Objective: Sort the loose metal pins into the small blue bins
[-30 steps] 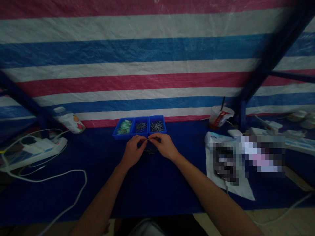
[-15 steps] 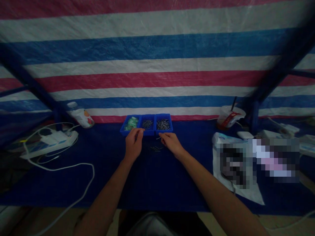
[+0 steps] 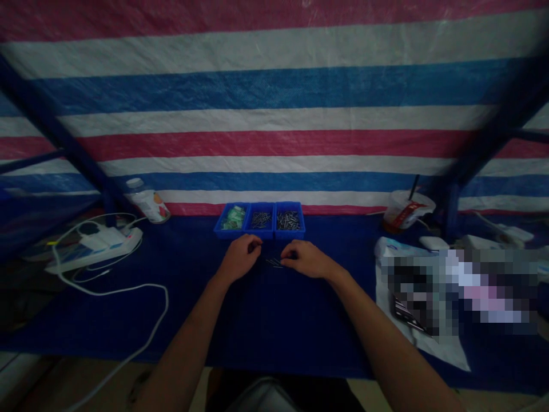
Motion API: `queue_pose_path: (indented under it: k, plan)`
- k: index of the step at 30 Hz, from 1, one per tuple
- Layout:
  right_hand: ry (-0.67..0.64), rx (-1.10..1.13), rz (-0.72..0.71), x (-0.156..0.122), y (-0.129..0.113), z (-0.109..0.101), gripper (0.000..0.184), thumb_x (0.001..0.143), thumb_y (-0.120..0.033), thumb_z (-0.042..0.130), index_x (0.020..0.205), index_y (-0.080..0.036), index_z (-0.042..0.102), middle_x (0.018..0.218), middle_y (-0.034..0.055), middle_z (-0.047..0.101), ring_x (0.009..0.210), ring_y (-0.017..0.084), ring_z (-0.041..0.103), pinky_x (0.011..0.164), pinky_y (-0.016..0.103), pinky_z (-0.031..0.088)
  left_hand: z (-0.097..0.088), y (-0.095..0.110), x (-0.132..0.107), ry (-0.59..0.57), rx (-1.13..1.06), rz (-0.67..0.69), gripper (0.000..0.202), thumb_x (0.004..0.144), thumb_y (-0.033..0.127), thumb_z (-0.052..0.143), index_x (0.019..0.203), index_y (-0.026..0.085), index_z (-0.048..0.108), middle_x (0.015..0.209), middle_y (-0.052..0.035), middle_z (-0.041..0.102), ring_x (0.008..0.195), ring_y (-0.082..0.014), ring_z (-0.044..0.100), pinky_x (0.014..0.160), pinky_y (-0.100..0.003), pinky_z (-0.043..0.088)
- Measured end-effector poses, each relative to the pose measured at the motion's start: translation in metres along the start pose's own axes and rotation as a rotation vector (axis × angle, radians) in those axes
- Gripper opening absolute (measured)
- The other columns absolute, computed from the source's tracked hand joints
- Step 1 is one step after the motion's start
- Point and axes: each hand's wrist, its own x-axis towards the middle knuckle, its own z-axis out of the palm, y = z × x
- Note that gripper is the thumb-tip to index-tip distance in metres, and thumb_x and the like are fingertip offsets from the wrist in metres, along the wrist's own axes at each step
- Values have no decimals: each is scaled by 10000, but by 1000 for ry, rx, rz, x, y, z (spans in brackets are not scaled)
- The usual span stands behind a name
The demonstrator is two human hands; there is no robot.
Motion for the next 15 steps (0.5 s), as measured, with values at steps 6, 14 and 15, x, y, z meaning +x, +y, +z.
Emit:
queue_pose_path:
  k: [6,14,15]
  plan:
    - [-58,-149,-10,-4,9,5,119,853,-139,586,867,-180,697,951,55,662,883,168,611,812,277,428,-1,1,-6,-237,32,97,251,780,240,652,1027,213,690,1035,-58,677,933,-213,622,865,-371,488]
    - [69,214,-6,1,-1,-3,118,880,-216,572,884,-165,678,795,18,675,708,138,595,667,259,428,2,9,-7,-259,52,114,267,807,328,682,1055,232,696,1100,-67,661,1026,-243,606,944,-415,450]
    - [89,302,2,2,-2,-2,114,866,-236,592,875,-166,681,779,13,673,699,137,595,657,259,432,2,11,-7,-234,45,120,250,820,335,669,1045,229,696,1080,-64,662,1006,-236,610,926,-402,457]
